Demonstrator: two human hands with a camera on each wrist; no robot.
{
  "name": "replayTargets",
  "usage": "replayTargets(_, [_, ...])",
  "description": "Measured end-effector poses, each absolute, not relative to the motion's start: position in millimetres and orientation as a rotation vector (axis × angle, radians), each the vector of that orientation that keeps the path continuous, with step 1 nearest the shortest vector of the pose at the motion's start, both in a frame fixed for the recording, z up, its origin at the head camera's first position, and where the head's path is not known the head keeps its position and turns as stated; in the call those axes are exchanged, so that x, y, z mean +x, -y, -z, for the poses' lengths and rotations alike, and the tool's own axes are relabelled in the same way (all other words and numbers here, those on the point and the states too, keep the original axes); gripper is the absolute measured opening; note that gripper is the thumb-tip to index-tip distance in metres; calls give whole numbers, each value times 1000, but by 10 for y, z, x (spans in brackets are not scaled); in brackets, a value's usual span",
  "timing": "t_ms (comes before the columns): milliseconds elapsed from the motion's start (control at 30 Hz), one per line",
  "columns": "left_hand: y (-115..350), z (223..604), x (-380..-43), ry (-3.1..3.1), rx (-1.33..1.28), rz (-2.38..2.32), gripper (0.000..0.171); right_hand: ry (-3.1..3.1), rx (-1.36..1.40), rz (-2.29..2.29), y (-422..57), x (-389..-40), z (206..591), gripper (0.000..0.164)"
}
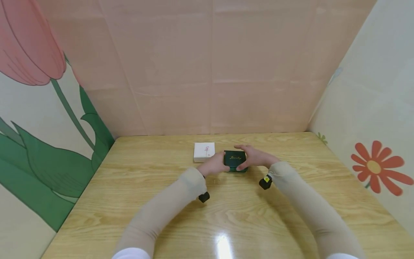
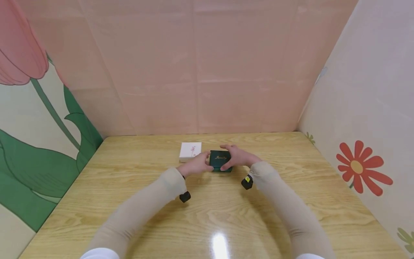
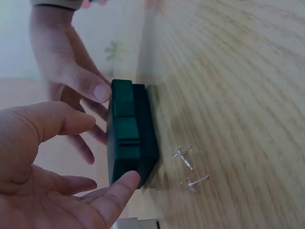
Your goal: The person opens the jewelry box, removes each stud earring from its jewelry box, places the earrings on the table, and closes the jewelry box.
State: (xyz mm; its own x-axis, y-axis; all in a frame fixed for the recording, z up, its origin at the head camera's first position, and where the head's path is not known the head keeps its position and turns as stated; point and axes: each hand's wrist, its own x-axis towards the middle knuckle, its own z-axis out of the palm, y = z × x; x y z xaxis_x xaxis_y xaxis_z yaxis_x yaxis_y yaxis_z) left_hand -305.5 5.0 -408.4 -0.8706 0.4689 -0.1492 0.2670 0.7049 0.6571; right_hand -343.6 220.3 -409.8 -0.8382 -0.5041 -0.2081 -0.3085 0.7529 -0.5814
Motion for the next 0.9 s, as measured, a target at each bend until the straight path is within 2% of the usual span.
replayTargets(167, [-106,4134,-3029,-2624,567,-856,77,-2568,-589,783,-2180,-3421,4132,106])
replayTargets(900, [-137,4235,-3052,-2516,483,-1012,81,-2575,-607,796,-2162,-3500,4258,101])
